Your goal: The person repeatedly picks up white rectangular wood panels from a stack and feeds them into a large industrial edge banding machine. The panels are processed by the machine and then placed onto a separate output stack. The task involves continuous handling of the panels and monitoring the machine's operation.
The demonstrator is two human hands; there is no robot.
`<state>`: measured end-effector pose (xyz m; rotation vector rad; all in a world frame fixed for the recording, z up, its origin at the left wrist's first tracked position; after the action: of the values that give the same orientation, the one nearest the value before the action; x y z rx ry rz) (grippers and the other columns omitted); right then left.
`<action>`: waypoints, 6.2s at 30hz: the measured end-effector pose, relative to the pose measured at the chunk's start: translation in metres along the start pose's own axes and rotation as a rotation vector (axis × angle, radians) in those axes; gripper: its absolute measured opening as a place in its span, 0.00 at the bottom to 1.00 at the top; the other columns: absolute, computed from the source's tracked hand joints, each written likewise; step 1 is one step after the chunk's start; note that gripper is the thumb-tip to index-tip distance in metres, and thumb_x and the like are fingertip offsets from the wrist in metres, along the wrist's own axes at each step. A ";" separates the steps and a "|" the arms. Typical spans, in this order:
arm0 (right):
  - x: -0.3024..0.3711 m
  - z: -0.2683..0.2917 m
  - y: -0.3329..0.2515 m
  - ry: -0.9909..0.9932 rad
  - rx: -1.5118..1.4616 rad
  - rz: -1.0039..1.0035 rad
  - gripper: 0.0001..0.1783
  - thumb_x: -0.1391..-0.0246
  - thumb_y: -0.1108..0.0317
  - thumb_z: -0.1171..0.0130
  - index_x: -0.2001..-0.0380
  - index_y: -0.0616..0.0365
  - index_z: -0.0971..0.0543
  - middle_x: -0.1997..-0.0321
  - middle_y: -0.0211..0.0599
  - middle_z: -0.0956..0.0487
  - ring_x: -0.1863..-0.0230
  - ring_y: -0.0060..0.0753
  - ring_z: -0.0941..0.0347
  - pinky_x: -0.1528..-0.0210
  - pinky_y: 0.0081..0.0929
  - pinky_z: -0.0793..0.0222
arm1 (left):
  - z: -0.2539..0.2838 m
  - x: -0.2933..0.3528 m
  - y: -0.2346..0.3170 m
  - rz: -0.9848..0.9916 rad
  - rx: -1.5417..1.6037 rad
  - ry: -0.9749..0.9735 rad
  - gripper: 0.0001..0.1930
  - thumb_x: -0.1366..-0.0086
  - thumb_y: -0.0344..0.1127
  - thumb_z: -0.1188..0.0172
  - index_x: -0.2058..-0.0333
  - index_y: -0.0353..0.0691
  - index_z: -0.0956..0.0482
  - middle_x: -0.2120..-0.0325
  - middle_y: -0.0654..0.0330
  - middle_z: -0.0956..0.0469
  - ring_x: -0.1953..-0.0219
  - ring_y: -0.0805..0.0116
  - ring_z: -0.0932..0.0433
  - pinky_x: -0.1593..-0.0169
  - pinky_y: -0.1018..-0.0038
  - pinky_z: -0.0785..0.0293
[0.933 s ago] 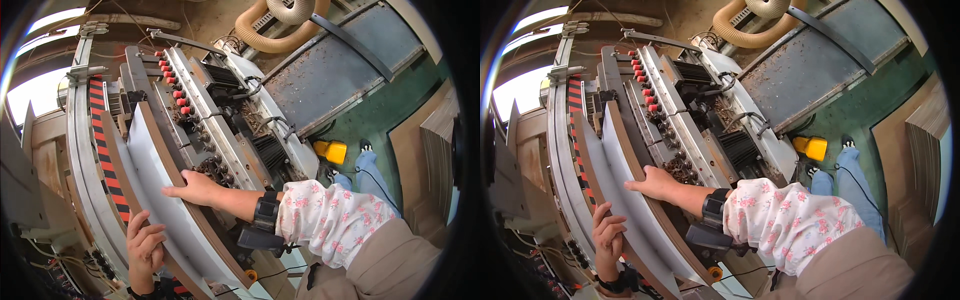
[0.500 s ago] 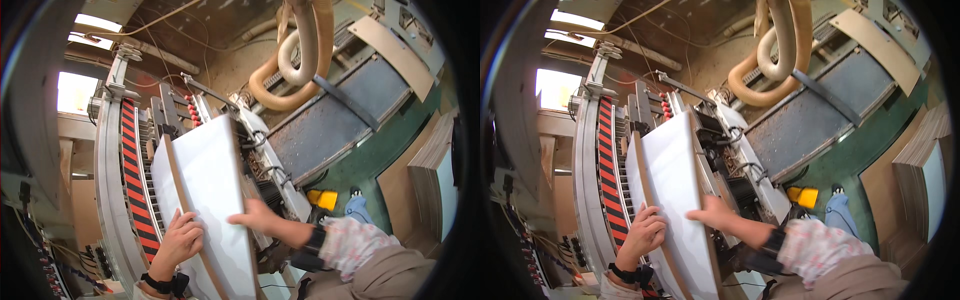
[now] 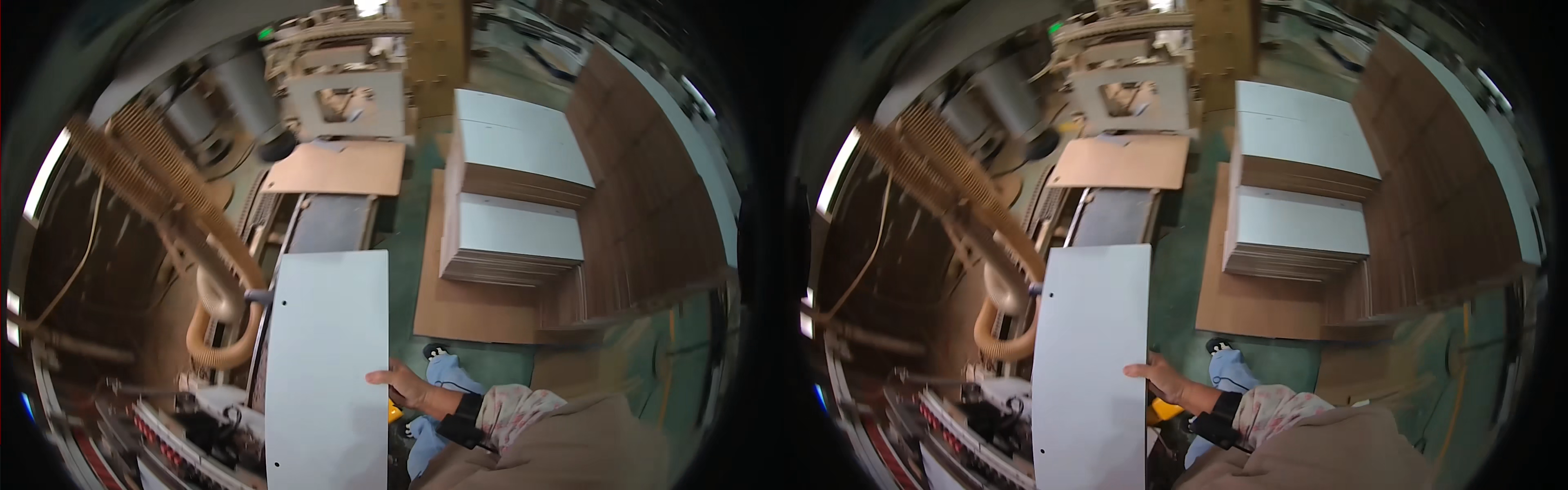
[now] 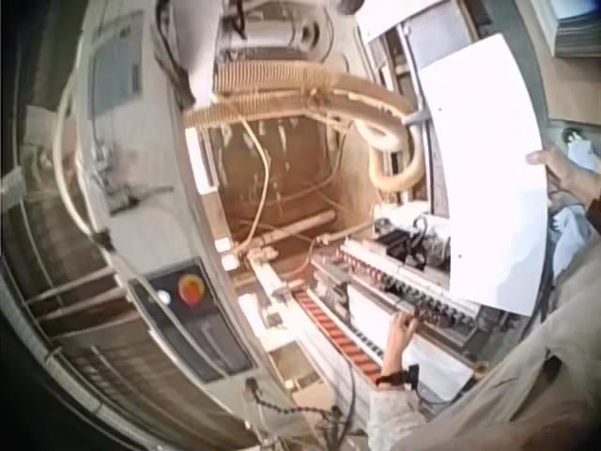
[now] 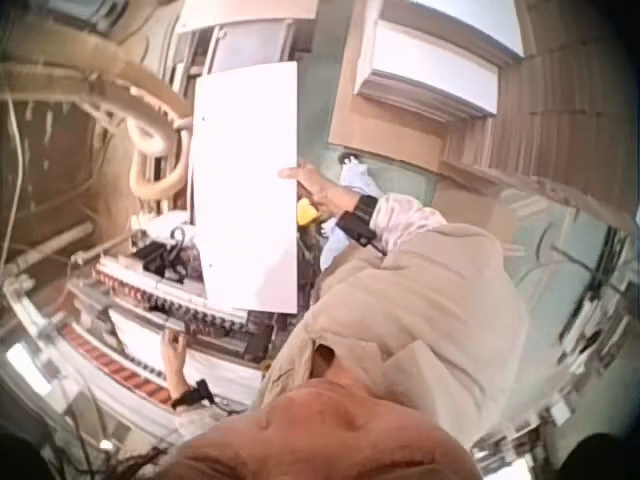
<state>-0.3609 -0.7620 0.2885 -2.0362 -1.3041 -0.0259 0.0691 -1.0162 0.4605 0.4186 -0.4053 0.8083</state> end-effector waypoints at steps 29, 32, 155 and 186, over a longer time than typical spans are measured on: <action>0.066 0.555 -0.238 0.989 -0.097 0.050 0.30 0.47 0.44 0.51 0.54 0.61 0.33 0.64 0.43 0.25 0.69 0.40 0.24 0.69 0.34 0.25 | -0.367 -0.478 0.750 -0.685 0.841 -0.330 0.14 0.37 0.35 0.55 0.58 0.30 0.37 0.66 0.53 0.31 0.69 0.63 0.26 0.73 0.72 0.26; 0.071 0.579 -0.255 1.092 -0.033 0.031 0.32 0.48 0.41 0.52 0.55 0.61 0.33 0.68 0.43 0.25 0.71 0.39 0.24 0.72 0.33 0.25 | -0.411 -0.498 0.753 0.019 1.279 -0.493 0.14 0.40 0.32 0.52 0.55 0.34 0.36 0.67 0.56 0.30 0.68 0.65 0.27 0.73 0.76 0.29; 0.351 0.008 0.296 -1.037 1.482 -0.717 0.17 0.58 0.79 0.40 0.61 0.71 0.26 0.62 0.37 0.23 0.61 0.28 0.28 0.56 0.23 0.34 | -0.795 0.197 0.433 1.320 3.241 2.301 0.32 0.40 0.48 0.46 0.48 0.25 0.40 0.56 0.46 0.30 0.59 0.57 0.27 0.56 0.67 0.28; 0.089 -0.336 0.279 -0.816 0.865 0.178 0.47 0.50 0.61 0.46 0.40 0.73 0.62 0.35 0.61 0.62 0.32 0.52 0.67 0.33 0.33 0.67 | -0.247 0.276 0.166 1.310 1.191 1.467 0.32 0.38 0.46 0.49 0.45 0.25 0.43 0.50 0.45 0.34 0.50 0.57 0.33 0.48 0.68 0.37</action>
<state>0.0207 -0.9498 0.4208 -1.3830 -1.2284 1.3258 0.1608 -0.6226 0.4232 0.4832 1.4467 2.3340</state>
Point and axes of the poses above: each hand's wrist, its own x-axis away from the middle knuckle, its own z-axis out of the back of the hand, y = z × x, the point moved 8 cm from there along -x, towards the middle knuckle
